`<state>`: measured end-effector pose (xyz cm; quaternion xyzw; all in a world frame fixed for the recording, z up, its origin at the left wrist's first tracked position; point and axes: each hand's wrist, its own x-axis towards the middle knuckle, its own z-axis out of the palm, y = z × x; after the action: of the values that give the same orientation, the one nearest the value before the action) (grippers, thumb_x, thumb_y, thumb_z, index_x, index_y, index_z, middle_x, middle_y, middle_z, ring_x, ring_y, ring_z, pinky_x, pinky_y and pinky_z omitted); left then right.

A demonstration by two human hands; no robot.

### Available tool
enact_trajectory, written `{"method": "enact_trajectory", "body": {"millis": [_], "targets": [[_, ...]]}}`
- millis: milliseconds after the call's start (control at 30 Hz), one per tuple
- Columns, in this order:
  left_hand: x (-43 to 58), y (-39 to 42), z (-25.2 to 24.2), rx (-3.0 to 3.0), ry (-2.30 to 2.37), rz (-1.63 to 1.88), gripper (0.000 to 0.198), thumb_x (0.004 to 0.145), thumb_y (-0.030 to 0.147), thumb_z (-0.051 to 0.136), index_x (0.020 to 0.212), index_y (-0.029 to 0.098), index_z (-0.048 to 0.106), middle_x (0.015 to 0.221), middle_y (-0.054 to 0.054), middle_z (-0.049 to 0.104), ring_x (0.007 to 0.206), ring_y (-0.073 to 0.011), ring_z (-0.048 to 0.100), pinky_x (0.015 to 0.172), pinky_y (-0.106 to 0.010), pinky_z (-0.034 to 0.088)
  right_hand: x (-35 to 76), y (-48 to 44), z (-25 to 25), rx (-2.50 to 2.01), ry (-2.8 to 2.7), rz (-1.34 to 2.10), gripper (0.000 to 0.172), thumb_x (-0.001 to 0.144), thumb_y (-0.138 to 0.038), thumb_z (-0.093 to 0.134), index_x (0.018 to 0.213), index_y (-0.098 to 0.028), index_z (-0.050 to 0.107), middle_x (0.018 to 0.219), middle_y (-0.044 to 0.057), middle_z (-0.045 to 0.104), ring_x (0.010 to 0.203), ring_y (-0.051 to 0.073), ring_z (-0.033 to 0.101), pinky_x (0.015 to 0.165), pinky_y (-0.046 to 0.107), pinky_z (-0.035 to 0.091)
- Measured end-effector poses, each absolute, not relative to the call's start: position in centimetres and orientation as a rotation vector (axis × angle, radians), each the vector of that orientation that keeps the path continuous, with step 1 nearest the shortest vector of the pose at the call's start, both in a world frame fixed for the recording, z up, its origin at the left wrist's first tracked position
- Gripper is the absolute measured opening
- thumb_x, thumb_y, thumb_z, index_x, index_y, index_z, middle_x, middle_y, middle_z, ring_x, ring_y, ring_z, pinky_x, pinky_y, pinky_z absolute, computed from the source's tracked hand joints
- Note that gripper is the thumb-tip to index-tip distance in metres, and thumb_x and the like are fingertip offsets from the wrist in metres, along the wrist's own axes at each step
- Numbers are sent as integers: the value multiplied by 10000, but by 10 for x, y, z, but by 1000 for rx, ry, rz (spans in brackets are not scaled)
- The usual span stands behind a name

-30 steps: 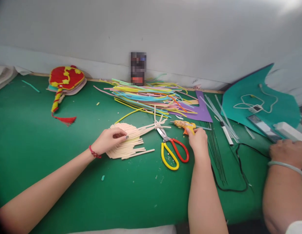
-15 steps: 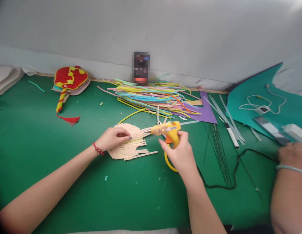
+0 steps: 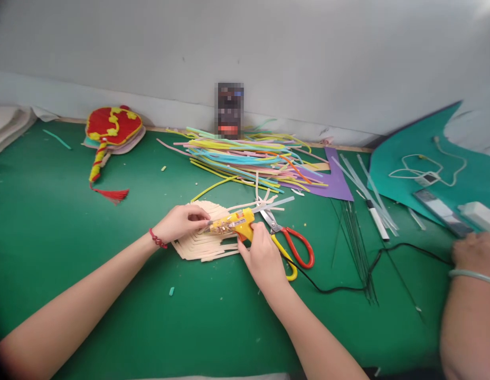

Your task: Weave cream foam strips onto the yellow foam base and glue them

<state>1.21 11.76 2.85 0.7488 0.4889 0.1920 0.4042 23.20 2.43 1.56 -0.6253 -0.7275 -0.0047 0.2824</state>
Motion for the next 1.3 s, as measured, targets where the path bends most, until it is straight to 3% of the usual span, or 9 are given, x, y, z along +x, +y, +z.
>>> {"method": "enact_trajectory", "body": {"millis": [600, 1300], "targets": [[12, 118, 27, 1908, 1246, 486, 139, 728, 286, 600, 761, 219, 718, 780, 16, 729, 703, -142, 632, 652, -234, 464, 229, 23, 18, -1643, -2021, 111, 95, 917, -261, 418, 991, -203, 421, 863, 79, 566, 722, 232, 610, 636, 348, 508], [13, 117, 31, 1914, 1260, 461, 146, 724, 277, 595, 769, 213, 719, 817, 12, 735, 738, -149, 635, 681, -237, 463, 250, 24, 23, -1713, -1973, 100, 126, 882, -277, 456, 982, -204, 435, 882, 97, 593, 828, 271, 626, 669, 374, 514]]}}
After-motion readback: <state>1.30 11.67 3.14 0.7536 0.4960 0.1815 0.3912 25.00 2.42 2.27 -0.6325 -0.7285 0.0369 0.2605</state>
